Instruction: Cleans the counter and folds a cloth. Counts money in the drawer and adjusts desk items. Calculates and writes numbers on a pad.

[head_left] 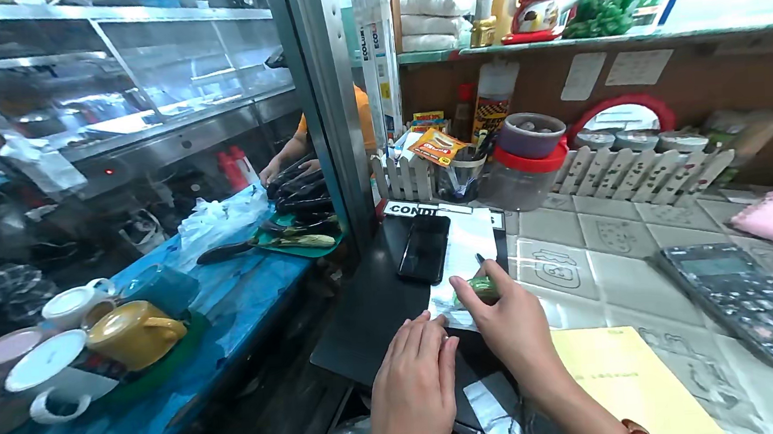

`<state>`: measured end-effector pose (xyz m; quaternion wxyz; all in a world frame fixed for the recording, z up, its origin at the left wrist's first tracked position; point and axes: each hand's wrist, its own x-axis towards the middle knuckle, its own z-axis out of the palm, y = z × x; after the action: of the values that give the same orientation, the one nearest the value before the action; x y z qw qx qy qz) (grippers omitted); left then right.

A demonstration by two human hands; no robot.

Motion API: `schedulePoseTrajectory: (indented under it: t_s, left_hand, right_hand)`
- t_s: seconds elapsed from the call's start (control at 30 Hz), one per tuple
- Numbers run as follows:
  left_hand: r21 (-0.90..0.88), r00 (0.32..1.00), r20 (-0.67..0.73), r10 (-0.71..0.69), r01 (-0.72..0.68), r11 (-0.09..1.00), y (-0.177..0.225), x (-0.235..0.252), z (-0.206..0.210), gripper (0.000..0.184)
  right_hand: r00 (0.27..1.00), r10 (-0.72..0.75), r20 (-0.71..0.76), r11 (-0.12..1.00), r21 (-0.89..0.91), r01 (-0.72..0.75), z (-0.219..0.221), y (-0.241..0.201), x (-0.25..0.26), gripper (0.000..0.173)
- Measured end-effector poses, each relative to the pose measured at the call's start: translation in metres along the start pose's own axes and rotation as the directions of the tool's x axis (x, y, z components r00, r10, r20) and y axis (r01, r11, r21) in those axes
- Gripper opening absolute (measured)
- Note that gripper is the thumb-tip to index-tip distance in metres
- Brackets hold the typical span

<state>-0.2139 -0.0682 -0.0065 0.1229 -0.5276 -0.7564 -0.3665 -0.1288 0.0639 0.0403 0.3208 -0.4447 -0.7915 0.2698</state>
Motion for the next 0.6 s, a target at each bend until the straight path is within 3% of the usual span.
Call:
schedulePoseTrajectory:
  t_s: [0.27,0.6]
  left_hand:
    - [0.056,1.0,0.014,-0.002,0.001,0.998,0.0019,0.0009,0.0007,0.042]
    - [0.106,0.999,0.031,-0.01,0.007,0.994,0.0025,0.0011,-0.0012,0.042]
  right_hand:
    - [0.994,0.102,0.03,0.982,0.159,-0.106,-0.0039,0.0044,0.0022,0.038]
    - [0.99,0.119,0.076,0.993,0.008,-0.12,-0.0035,-0.0037,0.0029,0.043]
